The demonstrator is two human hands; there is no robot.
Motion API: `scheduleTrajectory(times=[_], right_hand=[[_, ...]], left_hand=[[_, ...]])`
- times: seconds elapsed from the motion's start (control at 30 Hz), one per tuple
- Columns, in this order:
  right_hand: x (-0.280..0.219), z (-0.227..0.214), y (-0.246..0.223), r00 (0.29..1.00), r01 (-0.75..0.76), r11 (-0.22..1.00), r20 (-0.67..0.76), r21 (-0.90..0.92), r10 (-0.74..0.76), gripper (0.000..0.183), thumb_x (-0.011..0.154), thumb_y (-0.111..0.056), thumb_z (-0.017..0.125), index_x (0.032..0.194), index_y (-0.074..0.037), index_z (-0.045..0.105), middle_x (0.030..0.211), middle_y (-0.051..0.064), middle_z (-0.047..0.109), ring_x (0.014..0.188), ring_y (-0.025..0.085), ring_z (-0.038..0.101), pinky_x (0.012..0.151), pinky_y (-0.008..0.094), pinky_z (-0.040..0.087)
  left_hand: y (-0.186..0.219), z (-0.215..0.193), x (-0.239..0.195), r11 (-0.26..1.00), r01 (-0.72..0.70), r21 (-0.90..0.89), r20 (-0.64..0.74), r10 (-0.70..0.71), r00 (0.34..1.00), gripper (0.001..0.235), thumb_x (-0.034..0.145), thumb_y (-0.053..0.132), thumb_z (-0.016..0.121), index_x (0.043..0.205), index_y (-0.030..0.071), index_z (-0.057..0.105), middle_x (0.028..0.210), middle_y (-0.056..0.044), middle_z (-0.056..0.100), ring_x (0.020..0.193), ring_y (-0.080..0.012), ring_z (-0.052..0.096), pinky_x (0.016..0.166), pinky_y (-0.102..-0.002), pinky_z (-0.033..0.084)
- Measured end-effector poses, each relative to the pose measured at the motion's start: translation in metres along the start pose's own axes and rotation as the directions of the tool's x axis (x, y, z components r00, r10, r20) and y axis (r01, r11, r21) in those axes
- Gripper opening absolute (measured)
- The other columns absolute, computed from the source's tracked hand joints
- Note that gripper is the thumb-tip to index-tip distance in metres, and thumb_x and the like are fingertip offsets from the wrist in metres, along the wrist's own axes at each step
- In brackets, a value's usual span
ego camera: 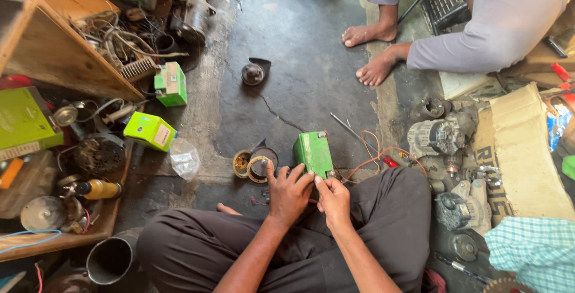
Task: The person sits on the floor and uses a small metal tool to scrape and clean the surface of a green rectangular electronic component. The person holds the component steady with one hand while repeatedly scraping the top surface with the other hand.
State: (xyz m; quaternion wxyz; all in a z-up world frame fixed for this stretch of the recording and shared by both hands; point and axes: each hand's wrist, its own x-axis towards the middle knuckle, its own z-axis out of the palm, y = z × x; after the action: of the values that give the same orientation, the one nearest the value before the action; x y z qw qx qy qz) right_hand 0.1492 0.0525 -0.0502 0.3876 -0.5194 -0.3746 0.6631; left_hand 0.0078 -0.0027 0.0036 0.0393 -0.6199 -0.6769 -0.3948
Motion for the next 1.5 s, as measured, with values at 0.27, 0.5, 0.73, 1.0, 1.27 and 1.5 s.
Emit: scheduleTrajectory(times=[0.27,0.5,0.73,1.0,1.27,1.5], right_hand=[[-0.002,0.002,-0.002,0.999,0.037,0.999,0.011,-0.032,-0.036,0.025,0.095,-0.02,0.072,0.081,-0.003,0.061,0.057,-0.002,0.048,0.042,0.006,0.039,0.037,0.025,0.032],[-0.001,0.007,-0.005,0.998,0.056,0.994,-0.005,-0.093,-0.056,0.023,0.095,-0.018,0.072,0.081,-0.002,0.063,0.056,-0.001,0.05,0.041,0.006,0.038,0.036,0.025,0.031],[0.001,0.005,-0.005,0.999,0.049,0.995,-0.002,-0.084,-0.049,0.024,0.095,-0.018,0.072,0.08,-0.002,0.061,0.057,-0.001,0.05,0.041,0.007,0.04,0.036,0.026,0.031],[0.003,-0.001,-0.004,0.978,0.21,0.972,0.011,-0.106,-0.21,0.025,0.095,-0.017,0.072,0.081,-0.004,0.057,0.059,0.0,0.051,0.042,0.008,0.041,0.037,0.026,0.032],[-0.01,-0.035,-0.026,0.979,0.197,0.979,-0.035,-0.055,-0.199,0.02,0.102,-0.019,0.067,0.091,-0.003,0.063,0.069,0.0,0.056,0.054,0.006,0.048,0.048,0.024,0.042],[-0.015,-0.03,-0.035,0.984,0.161,0.983,0.09,-0.091,-0.153,0.018,0.102,-0.017,0.066,0.097,0.0,0.067,0.073,0.002,0.06,0.056,0.008,0.051,0.05,0.024,0.043]], left_hand=[[0.0,0.0,0.003,0.999,-0.019,0.034,0.001,0.019,1.0,0.023,0.084,0.025,0.075,0.107,0.018,0.075,0.117,-0.006,0.069,0.104,-0.034,0.061,0.116,-0.071,0.02],[0.001,-0.001,0.003,0.995,-0.028,0.091,0.024,0.026,0.999,0.023,0.085,0.025,0.073,0.107,0.017,0.075,0.117,-0.007,0.069,0.105,-0.0367,0.061,0.116,-0.071,0.02],[-0.001,0.001,0.006,0.998,-0.011,0.066,0.004,0.011,1.0,0.022,0.084,0.024,0.073,0.105,0.018,0.075,0.116,-0.006,0.069,0.104,-0.0374,0.061,0.115,-0.071,0.022],[-0.01,0.002,0.0,0.998,-0.033,-0.058,0.019,0.035,0.999,0.025,0.093,0.029,0.072,0.116,0.02,0.076,0.126,-0.009,0.067,0.111,-0.0369,0.059,0.115,-0.065,0.031],[-0.007,0.016,0.024,0.995,0.104,-0.002,-0.015,-0.104,0.994,0.028,0.091,0.035,0.072,0.117,0.026,0.077,0.14,-0.015,0.06,0.12,-0.0426,0.055,0.114,-0.064,0.029],[-0.02,0.03,0.037,0.893,0.247,-0.376,0.031,-0.254,0.967,0.027,0.097,0.035,0.069,0.122,0.026,0.072,0.145,-0.01,0.06,0.125,-0.0318,0.057,0.112,-0.052,0.042]])
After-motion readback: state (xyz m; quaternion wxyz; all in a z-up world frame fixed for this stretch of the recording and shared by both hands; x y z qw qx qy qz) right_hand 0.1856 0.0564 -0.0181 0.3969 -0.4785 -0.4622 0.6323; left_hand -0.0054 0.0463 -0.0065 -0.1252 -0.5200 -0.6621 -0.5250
